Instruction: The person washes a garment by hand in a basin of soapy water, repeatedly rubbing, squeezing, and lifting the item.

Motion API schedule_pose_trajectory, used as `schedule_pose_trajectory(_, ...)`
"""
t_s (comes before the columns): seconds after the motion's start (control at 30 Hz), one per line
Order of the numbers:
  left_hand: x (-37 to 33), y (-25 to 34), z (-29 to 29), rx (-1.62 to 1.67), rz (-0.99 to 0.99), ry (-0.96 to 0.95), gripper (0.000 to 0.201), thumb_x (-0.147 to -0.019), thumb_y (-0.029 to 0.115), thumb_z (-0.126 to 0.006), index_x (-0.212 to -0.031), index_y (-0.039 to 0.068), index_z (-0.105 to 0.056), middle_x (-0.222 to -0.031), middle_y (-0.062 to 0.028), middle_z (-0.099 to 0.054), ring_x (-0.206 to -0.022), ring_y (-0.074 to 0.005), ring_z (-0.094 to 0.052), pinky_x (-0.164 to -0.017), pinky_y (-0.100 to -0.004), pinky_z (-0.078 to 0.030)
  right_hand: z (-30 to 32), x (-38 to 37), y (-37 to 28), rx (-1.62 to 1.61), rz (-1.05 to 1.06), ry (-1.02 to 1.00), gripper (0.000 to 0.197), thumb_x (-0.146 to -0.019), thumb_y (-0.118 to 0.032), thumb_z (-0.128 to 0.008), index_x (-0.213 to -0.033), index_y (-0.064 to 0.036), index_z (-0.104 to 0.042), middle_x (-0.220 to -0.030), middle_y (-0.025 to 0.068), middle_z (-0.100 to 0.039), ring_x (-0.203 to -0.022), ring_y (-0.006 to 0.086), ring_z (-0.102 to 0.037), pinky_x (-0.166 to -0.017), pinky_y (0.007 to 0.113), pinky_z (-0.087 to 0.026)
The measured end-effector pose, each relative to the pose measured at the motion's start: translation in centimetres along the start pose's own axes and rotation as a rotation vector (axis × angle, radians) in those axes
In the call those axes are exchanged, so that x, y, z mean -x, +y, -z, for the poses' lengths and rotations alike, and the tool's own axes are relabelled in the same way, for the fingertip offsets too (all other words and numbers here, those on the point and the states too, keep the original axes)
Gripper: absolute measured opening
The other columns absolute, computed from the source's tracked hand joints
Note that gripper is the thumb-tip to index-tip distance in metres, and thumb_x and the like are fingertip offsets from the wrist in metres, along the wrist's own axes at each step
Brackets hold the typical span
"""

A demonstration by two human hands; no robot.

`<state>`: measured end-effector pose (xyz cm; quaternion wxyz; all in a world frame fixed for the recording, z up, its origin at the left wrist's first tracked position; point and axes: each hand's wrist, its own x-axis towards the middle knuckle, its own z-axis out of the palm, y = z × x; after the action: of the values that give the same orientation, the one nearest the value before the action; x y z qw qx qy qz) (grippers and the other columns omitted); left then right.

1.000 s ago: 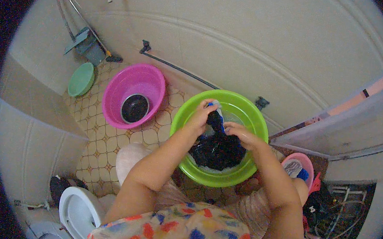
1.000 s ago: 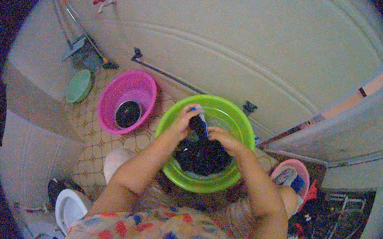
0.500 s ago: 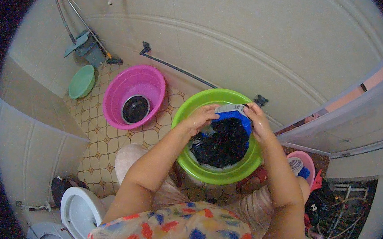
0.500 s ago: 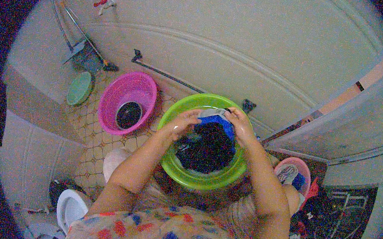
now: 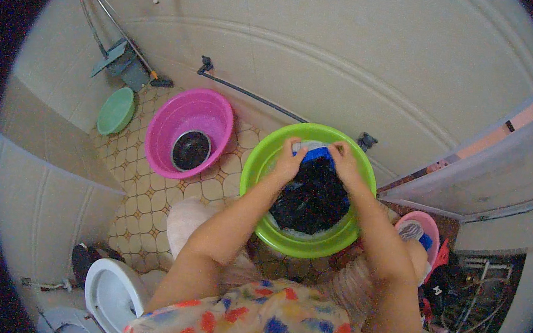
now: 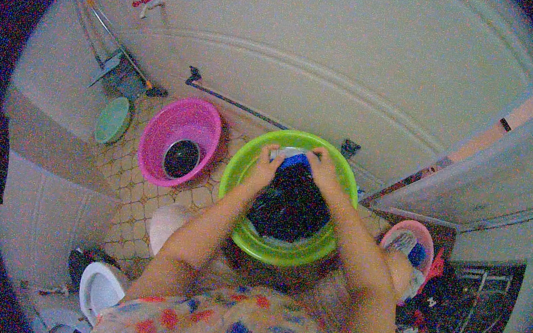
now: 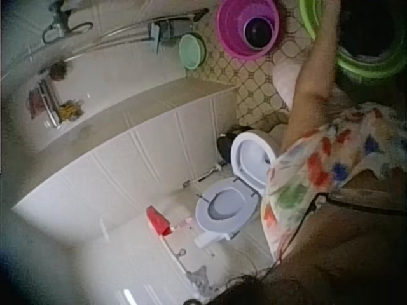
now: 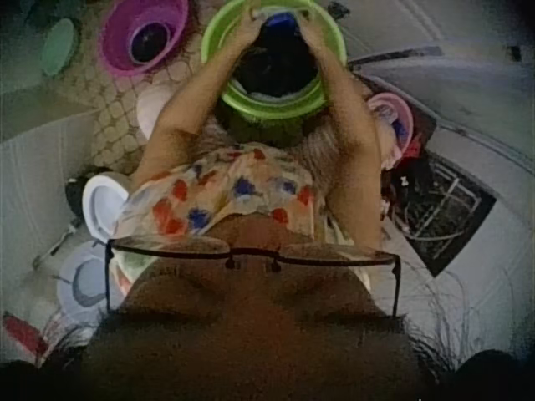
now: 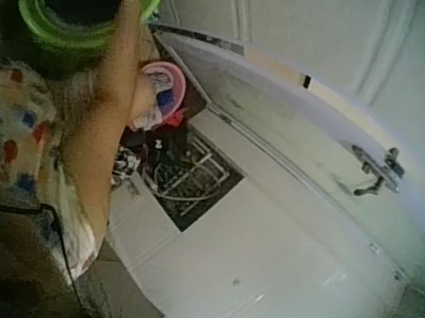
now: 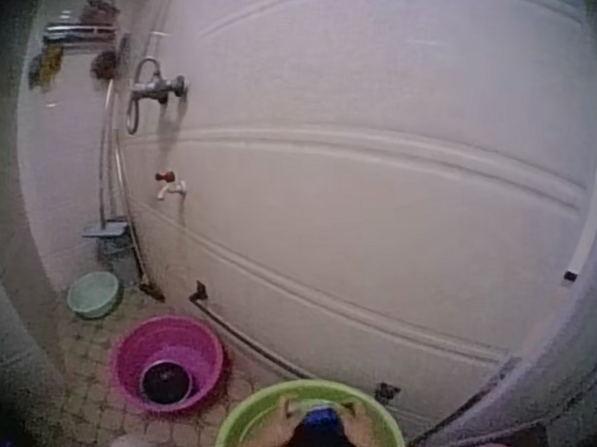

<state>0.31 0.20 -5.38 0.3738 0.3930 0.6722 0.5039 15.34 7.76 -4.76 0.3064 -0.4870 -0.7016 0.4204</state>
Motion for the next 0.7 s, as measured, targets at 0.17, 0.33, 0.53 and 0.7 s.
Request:
schedule_pose_trajectory(0.17, 0.1, -3.3, -0.8, -0.066, 0.304, 0.018, 0.038, -0.074, 0.016, -0.056, -0.11, 0.012, -0.042, -0.097, -0.0154, -0.053, -0.09, -0.0271, -0.05, -0.078, -0.0368, -0.039, -3.2, 0.4, 1.6, 0.542, -0.025, -0.242, 0.032, -0.074, -0.029, -0.056, -0.096, -0.0056, -0.052, -0.096, 0.0201, -0.054, -0.092, 0.0339, -0.05, -0.078, 0.04, -0.039)
schedule_pose_trajectory(0.33, -2.5, -11.6, 0.8, -0.256, 0.157, 0.055, 0.041, -0.067, 0.009, -0.058, -0.106, 0.005, -0.046, -0.092, -0.0136, -0.055, -0.083, -0.0247, -0.052, -0.072, -0.0332, -0.041, -5.6, 0.4, 2.0, 0.697, -0.076, -0.376, 0.031, -0.07, -0.025, -0.059, -0.094, -0.0057, -0.053, -0.092, 0.0193, -0.055, -0.087, 0.0349, -0.052, -0.077, 0.042, -0.041)
schedule_pose_trajectory(0.53, -1.1, -5.0, -1.9, 0.561, 0.262, -0.182, 0.033, -0.075, 0.024, -0.052, -0.102, 0.005, -0.049, -0.093, -0.0116, -0.055, -0.08, -0.0216, -0.053, -0.07, -0.0324, -0.042, -5.8, 1.1, 1.2, 0.186, 0.018, -0.004, 0.027, -0.075, -0.026, -0.054, -0.087, -0.0021, -0.053, -0.084, 0.0186, -0.056, -0.079, 0.0341, -0.054, -0.067, 0.039, -0.042)
schedule_pose_trajectory(0.7, -1.1, -2.5, -1.0, 0.923, 0.46, -0.084, 0.039, -0.084, 0.042, -0.038, -0.096, 0.008, -0.051, -0.088, -0.0077, -0.055, -0.078, -0.0202, -0.052, -0.068, -0.0342, -0.042, -5.3, 4.3, -4.7, 0.29, 0.377, -0.016, 0.022, -0.077, -0.026, -0.051, -0.082, -0.0045, -0.055, -0.076, 0.0158, -0.056, -0.068, 0.0341, -0.053, -0.058, 0.039, -0.042)
